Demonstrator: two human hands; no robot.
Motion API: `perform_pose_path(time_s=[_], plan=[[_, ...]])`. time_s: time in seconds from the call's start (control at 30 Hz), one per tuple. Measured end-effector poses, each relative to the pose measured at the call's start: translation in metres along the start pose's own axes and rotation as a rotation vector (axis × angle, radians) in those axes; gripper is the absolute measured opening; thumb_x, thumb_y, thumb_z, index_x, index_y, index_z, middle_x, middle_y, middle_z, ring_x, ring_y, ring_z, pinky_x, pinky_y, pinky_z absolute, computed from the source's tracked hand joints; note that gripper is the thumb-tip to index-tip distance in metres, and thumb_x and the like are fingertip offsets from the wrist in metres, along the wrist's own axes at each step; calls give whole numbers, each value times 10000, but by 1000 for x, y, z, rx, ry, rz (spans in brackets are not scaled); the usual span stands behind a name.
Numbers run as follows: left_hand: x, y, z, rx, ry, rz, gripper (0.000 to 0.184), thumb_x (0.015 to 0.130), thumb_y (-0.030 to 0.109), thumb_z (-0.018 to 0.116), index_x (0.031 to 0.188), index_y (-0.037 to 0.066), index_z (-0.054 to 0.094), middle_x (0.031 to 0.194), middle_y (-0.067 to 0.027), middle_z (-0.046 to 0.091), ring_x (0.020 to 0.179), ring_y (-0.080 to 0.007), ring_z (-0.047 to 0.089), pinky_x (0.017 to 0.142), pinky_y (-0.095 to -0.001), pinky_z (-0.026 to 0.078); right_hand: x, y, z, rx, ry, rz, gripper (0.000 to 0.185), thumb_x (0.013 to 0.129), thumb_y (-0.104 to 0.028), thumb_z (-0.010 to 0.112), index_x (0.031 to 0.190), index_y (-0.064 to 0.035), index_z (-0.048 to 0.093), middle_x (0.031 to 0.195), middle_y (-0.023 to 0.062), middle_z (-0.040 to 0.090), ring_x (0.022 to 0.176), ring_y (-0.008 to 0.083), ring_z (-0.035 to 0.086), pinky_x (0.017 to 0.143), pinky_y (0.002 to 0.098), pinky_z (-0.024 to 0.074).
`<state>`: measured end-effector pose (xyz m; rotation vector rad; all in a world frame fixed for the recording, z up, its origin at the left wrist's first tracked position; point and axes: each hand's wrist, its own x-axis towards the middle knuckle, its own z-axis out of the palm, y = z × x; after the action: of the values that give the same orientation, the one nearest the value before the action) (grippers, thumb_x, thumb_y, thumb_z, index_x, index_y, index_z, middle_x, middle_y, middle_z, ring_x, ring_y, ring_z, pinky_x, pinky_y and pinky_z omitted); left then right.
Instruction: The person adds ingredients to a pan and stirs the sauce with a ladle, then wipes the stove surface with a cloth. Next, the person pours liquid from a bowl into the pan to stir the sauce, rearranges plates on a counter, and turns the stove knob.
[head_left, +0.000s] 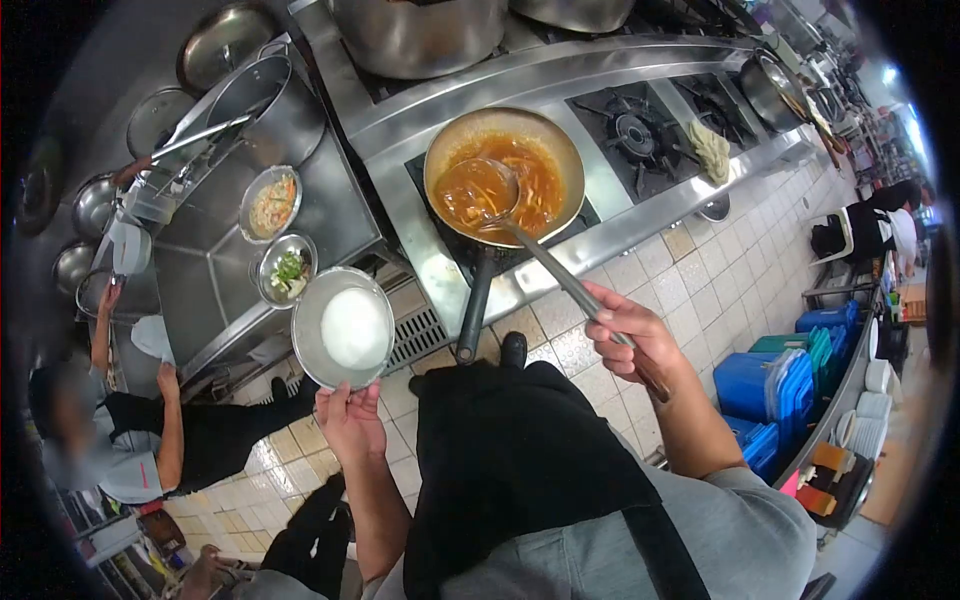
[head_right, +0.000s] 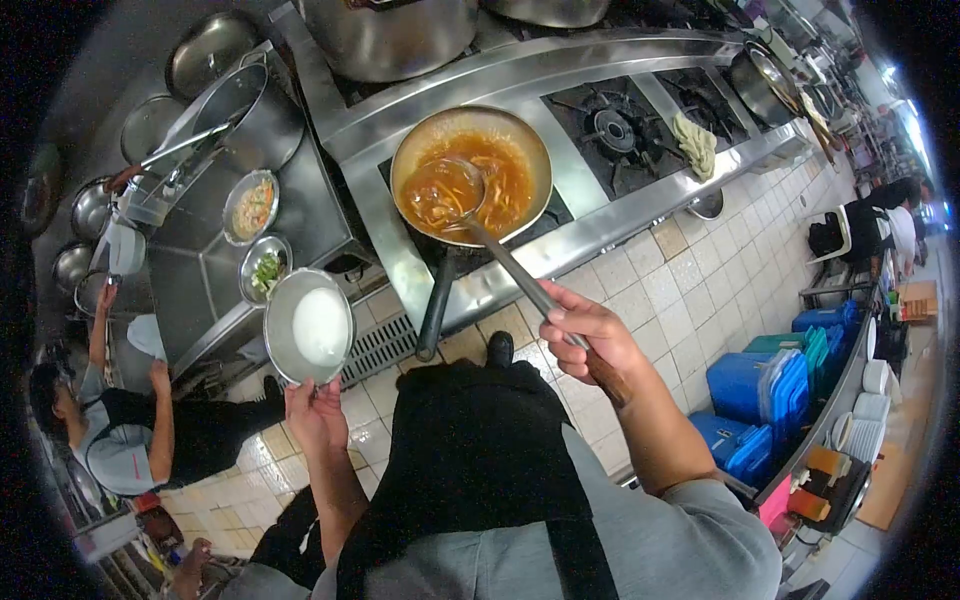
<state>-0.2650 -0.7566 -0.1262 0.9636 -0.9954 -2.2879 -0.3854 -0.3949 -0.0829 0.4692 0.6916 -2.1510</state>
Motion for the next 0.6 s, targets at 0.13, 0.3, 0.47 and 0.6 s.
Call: perform_pose_path(time_s=[0.13, 0.3, 0.47, 0.6], plan=[[-14, -6, -1, -2, 5, 14, 147, 862, -13, 570, 913, 76, 465, 920, -124, 634, 745, -237, 666, 707, -393, 611, -37, -6, 13, -332, 165, -96, 620, 880, -38, 583, 1442, -59, 323, 710, 44, 521, 423, 82, 458, 347, 201, 341], [-19, -8, -19, 10, -12, 10, 152, 868, -14, 556, 952, 66, 458, 953, -142, 631, 764, -245, 671, 700, -381, 611, -49, -1, 10, -770, 337, -324, 677, 879, 7, 572, 1485, -74, 281, 668, -1, 501, 427, 78, 449, 384, 222, 370], [-24, -12, -28, 29, 3, 14, 159, 874, -17, 533, 985, 56, 446, 975, -159, 626, 769, -250, 673, 687, -373, 610, -48, 7, 21, -956, 407, -500, 674, 886, 20, 565, 1491, -122, 304, 687, -30, 469, 456, 51, 426, 425, 215, 377], [-33, -19, -46, 6, 1, 44, 167, 876, -14, 534, 991, 60, 438, 980, -159, 627, 770, -256, 674, 674, -370, 610, -30, 18, -2, -1117, 450, -619, 675, 882, 20, 574, 1488, -127, 314, 737, -30, 487, 554, 58, 470, 505, 218, 416]])
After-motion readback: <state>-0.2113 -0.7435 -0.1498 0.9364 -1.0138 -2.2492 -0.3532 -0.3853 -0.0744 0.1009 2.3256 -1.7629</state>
